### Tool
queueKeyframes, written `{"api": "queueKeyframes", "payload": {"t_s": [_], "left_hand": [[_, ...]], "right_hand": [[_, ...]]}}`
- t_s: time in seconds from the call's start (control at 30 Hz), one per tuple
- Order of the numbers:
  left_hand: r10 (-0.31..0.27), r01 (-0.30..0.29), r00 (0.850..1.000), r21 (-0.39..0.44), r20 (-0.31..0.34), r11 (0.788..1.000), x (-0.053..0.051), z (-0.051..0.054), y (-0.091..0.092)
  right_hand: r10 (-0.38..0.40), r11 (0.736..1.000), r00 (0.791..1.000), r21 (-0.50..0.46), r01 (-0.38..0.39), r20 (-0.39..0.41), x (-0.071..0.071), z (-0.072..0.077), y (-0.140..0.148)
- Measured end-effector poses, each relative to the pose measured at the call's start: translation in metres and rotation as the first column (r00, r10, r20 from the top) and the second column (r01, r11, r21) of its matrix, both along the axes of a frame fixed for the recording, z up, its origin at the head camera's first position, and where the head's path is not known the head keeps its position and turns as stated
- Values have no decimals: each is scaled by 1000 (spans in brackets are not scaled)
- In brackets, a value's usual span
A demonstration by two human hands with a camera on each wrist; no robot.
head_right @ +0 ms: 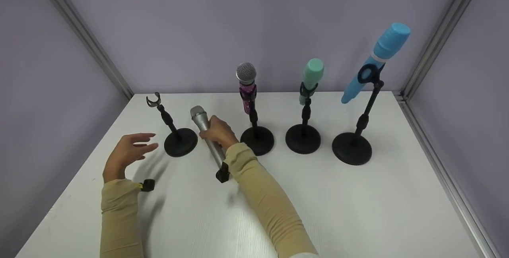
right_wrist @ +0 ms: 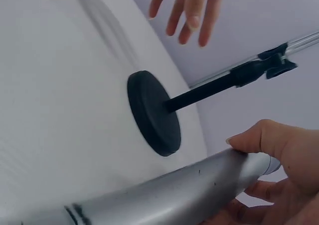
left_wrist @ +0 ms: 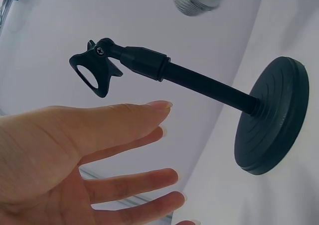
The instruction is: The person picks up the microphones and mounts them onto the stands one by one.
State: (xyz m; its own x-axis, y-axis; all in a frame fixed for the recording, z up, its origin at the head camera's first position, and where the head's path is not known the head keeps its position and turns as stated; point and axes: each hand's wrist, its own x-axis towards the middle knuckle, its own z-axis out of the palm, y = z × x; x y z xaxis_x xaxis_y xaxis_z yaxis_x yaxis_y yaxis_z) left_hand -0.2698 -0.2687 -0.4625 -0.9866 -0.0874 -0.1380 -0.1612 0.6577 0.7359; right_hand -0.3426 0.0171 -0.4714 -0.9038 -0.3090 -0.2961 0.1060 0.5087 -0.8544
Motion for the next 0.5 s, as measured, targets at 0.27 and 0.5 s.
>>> {"api": "queueKeyframes", "payload": {"t_s": [0.27, 0.5], "left_hand": [[-1, 1, 1000, 7, -9, 1000, -1, -1, 1], [-6, 6, 1000, 10, -12, 1000, -2, -3, 1]], "right_hand": [[47, 994, 996, -95, -55, -81, 3, 13, 18], [103, 976, 970, -167, -142, -221, 11, 13, 35]]}}
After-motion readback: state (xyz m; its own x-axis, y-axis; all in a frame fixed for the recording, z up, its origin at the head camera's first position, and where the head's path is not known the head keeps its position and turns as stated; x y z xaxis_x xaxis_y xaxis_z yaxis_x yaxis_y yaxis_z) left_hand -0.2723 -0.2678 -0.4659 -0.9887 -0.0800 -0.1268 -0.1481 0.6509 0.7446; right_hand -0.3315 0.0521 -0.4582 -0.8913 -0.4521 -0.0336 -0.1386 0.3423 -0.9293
